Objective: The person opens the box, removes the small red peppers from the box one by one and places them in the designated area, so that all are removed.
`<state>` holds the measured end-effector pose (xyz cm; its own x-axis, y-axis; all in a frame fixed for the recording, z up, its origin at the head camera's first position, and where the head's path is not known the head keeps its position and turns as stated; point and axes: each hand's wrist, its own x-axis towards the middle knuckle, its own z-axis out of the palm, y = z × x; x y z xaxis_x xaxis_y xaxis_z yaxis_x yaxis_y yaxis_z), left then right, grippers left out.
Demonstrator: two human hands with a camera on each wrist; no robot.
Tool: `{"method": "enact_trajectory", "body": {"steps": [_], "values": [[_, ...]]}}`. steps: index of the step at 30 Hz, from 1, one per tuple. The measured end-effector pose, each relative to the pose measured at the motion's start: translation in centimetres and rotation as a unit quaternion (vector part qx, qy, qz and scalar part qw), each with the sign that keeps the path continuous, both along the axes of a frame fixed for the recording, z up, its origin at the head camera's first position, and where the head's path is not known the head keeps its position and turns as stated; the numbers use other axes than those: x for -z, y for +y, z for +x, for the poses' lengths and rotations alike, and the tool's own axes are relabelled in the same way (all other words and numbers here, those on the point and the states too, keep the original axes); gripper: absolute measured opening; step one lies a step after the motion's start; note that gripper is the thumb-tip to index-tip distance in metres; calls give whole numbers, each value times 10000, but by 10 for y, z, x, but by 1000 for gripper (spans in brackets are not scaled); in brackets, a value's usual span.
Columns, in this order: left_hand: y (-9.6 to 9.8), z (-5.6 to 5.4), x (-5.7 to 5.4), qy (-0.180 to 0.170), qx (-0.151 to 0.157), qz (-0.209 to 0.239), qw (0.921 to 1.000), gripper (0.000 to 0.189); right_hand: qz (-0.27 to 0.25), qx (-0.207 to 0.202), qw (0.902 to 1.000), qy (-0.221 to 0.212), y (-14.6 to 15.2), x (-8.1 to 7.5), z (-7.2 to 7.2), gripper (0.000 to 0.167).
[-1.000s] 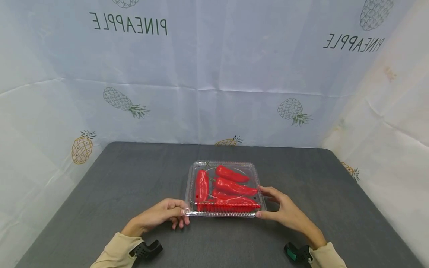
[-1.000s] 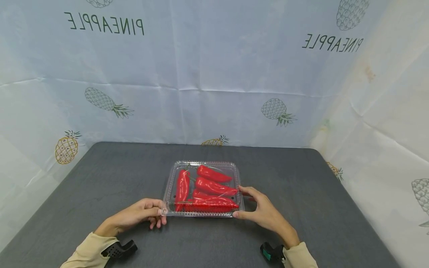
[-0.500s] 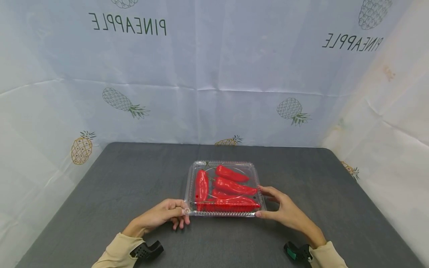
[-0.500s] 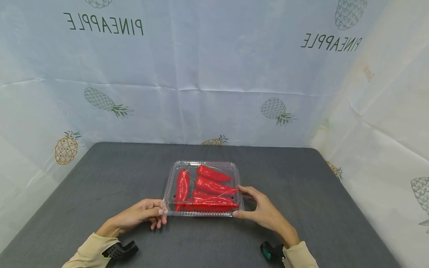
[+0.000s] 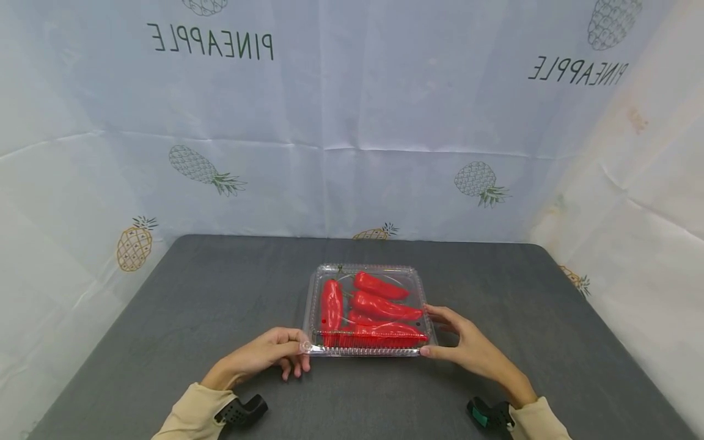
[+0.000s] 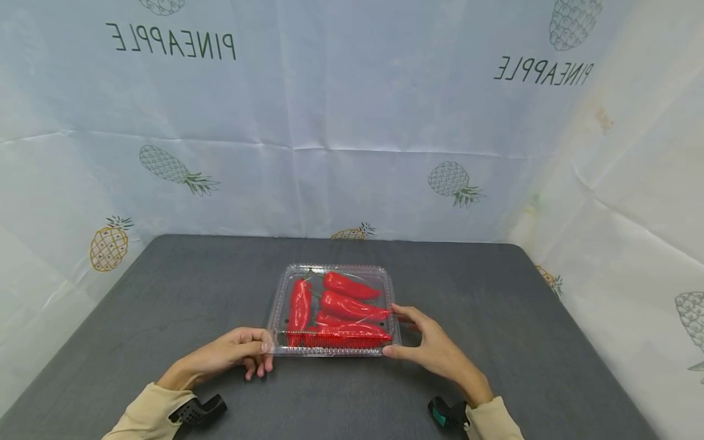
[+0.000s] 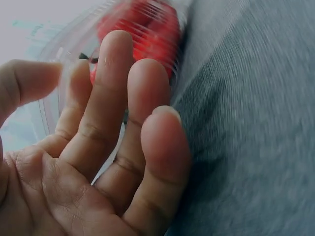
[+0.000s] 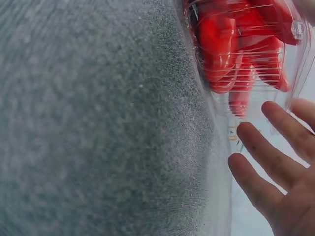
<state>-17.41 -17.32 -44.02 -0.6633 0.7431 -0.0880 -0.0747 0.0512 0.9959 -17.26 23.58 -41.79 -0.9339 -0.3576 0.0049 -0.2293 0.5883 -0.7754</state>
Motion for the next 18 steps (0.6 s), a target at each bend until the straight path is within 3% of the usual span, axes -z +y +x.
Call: {"method": "enact_trajectory", "body": {"steps": [5, 10, 18], "values": [[1, 1, -7, 573, -526, -632, 9950, 24, -64, 109, 9994, -327, 0, 0, -1, 82], [2, 2, -10, 912, -849, -787, 9891, 24, -168, 45, 9984, -534, 4, 1, -2, 82], [3, 3, -12, 1241, -1198, -655, 9828, 35, -572, -817, 9922, -753, 21, 0, -5, 70]]}}
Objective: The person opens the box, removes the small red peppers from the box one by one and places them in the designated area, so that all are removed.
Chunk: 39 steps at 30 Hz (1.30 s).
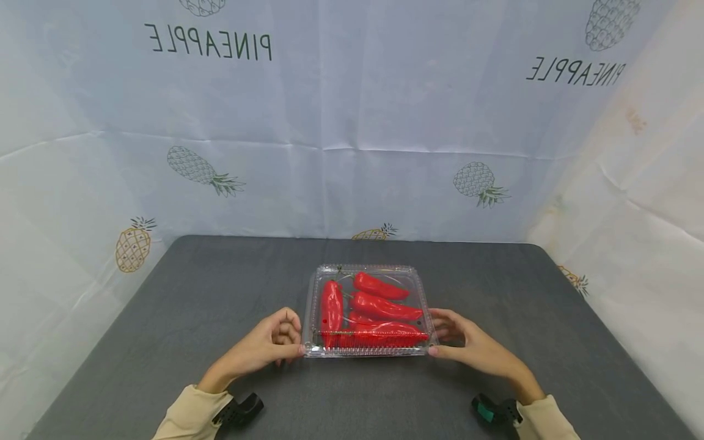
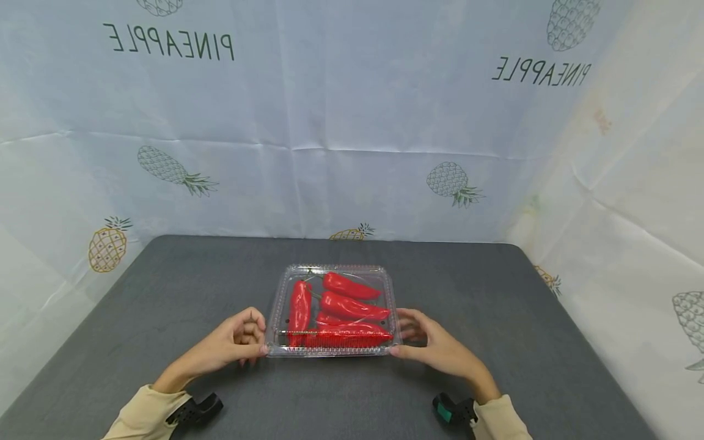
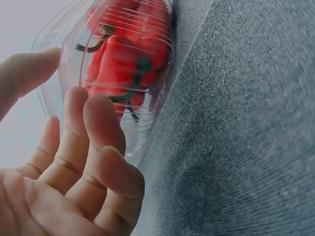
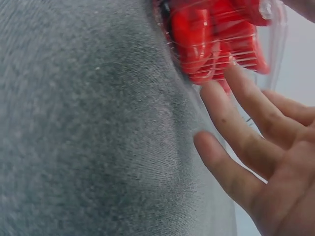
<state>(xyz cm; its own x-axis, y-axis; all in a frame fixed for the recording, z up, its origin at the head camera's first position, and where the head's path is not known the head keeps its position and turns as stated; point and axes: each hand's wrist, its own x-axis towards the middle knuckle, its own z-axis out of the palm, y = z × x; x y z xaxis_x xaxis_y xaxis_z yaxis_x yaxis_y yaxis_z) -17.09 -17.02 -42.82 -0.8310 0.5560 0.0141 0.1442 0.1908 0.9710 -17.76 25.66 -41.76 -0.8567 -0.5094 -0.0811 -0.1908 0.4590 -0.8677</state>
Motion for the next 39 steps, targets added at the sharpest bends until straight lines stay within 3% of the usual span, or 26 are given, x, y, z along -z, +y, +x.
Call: {"method": "enact_trajectory", "body": {"steps": [6, 12, 18, 28, 39], "values": [[-1, 0, 0, -10, 94, 123, 9999, 35, -582, -642, 9949, -518, 9, -1, -4, 67], [0, 1, -2, -61, 84, -7, 9999, 35, -941, -1159, 9859, -762, 14, 2, -7, 62], [0, 1, -3, -159, 100, 39, 9998, 37, -899, -1114, 9845, -1018, 16, 2, -7, 59], [1, 1, 0, -173, 153, 113, 9997, 39, -1224, -1194, 9727, -1571, 17, 5, -8, 36], [4, 1, 0, -259, 203, 322, 9989, 45, -1286, -1088, 9722, -1628, 16, 13, -10, 28]]}}
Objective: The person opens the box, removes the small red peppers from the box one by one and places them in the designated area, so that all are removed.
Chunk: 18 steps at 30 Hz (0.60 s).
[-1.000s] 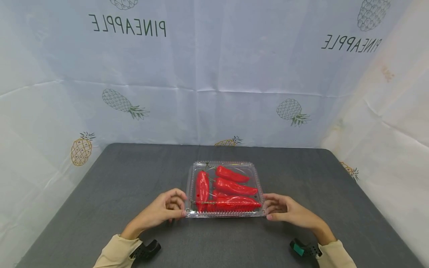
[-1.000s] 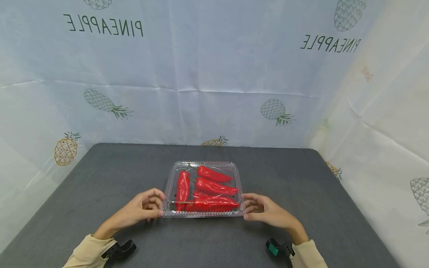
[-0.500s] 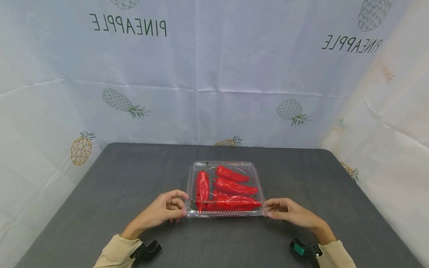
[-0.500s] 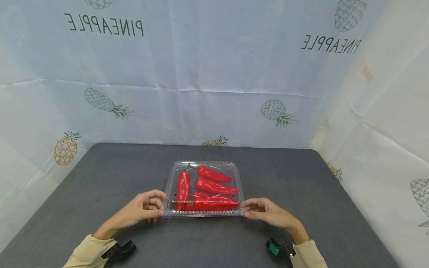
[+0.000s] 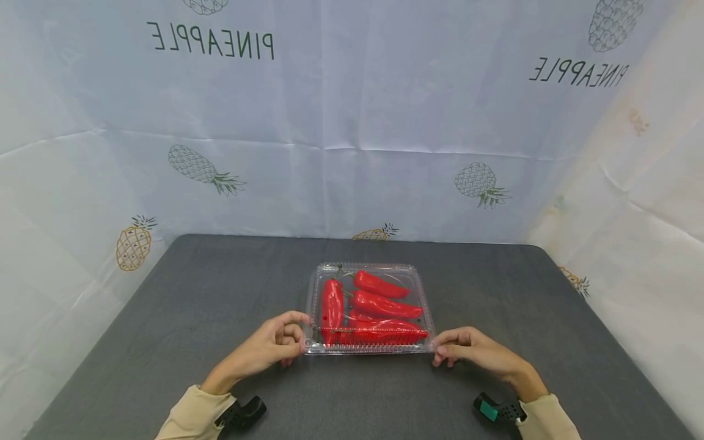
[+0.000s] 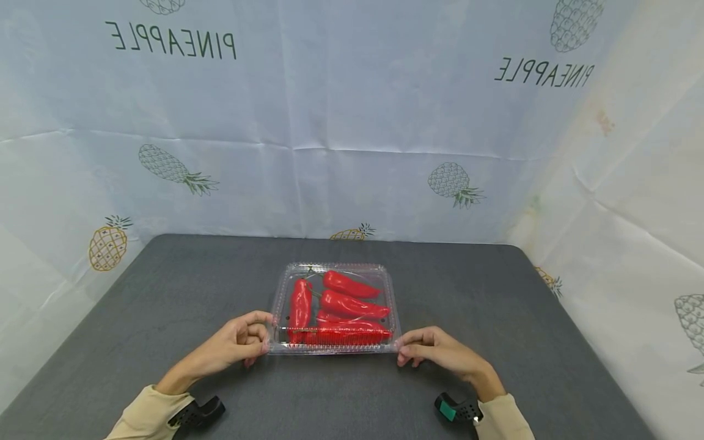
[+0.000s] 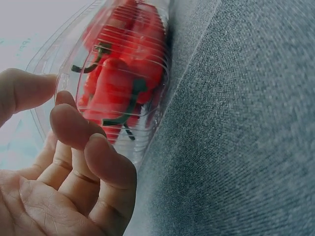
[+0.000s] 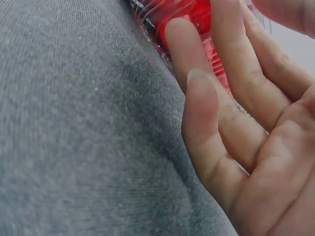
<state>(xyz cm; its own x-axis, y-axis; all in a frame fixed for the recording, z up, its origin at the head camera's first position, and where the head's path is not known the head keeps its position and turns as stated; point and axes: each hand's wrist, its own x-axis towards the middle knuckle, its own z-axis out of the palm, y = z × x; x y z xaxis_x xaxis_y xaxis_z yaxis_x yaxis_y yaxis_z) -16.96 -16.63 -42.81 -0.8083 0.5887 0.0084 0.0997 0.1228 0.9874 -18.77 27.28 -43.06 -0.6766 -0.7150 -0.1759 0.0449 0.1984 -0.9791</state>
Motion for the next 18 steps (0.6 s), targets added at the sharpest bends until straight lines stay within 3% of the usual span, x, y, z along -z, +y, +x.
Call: {"method": "enact_trajectory", "body": {"steps": [11, 18], "values": [[3, 1, 0, 100, -12, 27, 9999, 44, -230, 14, 9995, -196, 0, 2, 1, 24], [3, 2, 3, -49, 41, 36, 10000, 45, -250, 35, 9994, -232, -1, 2, 1, 23]]}}
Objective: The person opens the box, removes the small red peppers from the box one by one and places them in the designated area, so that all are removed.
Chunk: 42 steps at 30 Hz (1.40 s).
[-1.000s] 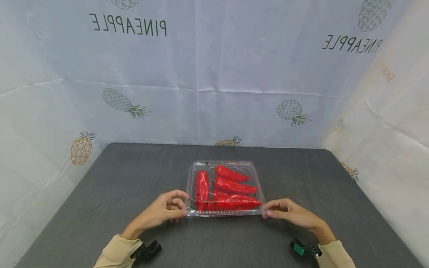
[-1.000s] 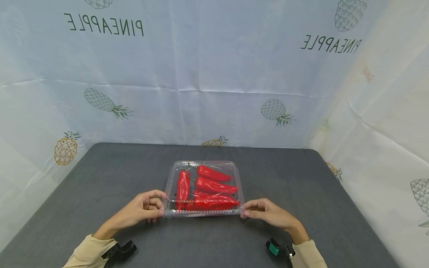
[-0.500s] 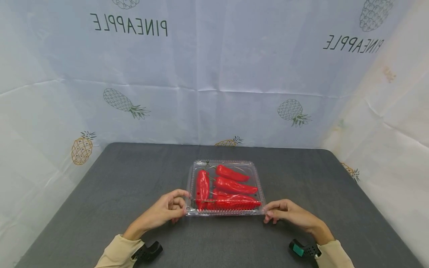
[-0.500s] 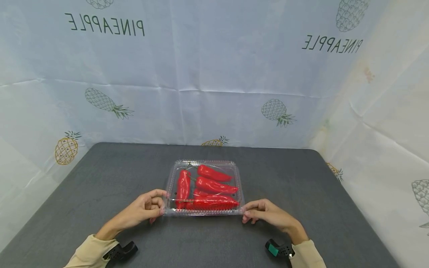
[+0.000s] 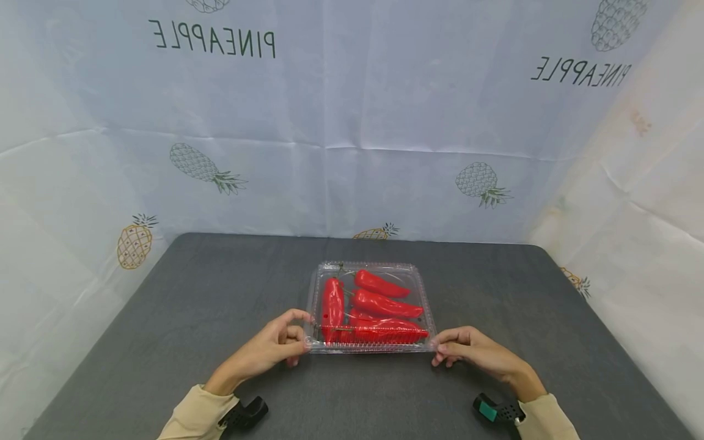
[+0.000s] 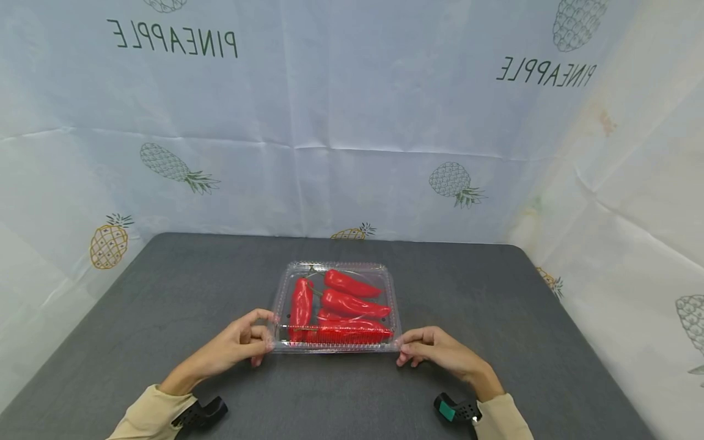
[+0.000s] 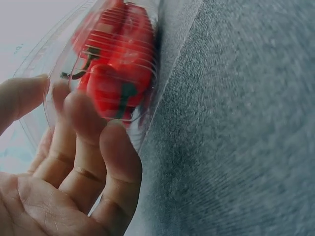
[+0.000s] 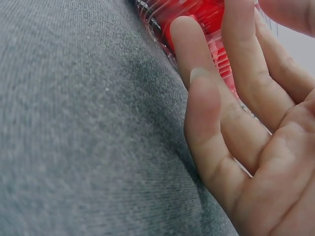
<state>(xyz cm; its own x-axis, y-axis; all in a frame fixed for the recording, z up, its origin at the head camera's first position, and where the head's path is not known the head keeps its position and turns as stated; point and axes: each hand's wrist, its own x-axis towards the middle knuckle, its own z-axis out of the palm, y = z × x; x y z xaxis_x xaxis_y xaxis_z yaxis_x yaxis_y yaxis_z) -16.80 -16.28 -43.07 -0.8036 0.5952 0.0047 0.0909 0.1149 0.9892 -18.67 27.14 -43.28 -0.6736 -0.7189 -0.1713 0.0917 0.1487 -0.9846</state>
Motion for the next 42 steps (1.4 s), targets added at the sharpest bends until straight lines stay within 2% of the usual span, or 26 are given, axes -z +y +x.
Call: {"method": "enact_trajectory", "body": {"steps": [13, 27, 34, 42], "values": [[4, 1, 1, 66, 23, 74, 9999, 43, 53, 6, 10000, -23, 1, -1, 1, 23], [7, 2, 1, 121, -84, 185, 9997, 46, -41, 35, 10000, -65, -4, -1, 2, 21], [6, 3, 0, 49, -67, 148, 9999, 47, -438, -119, 9988, -176, -7, 5, 1, 21], [6, 3, 1, 43, -169, 34, 9998, 46, -1000, -264, 9943, -250, -10, 15, 0, 29]]}}
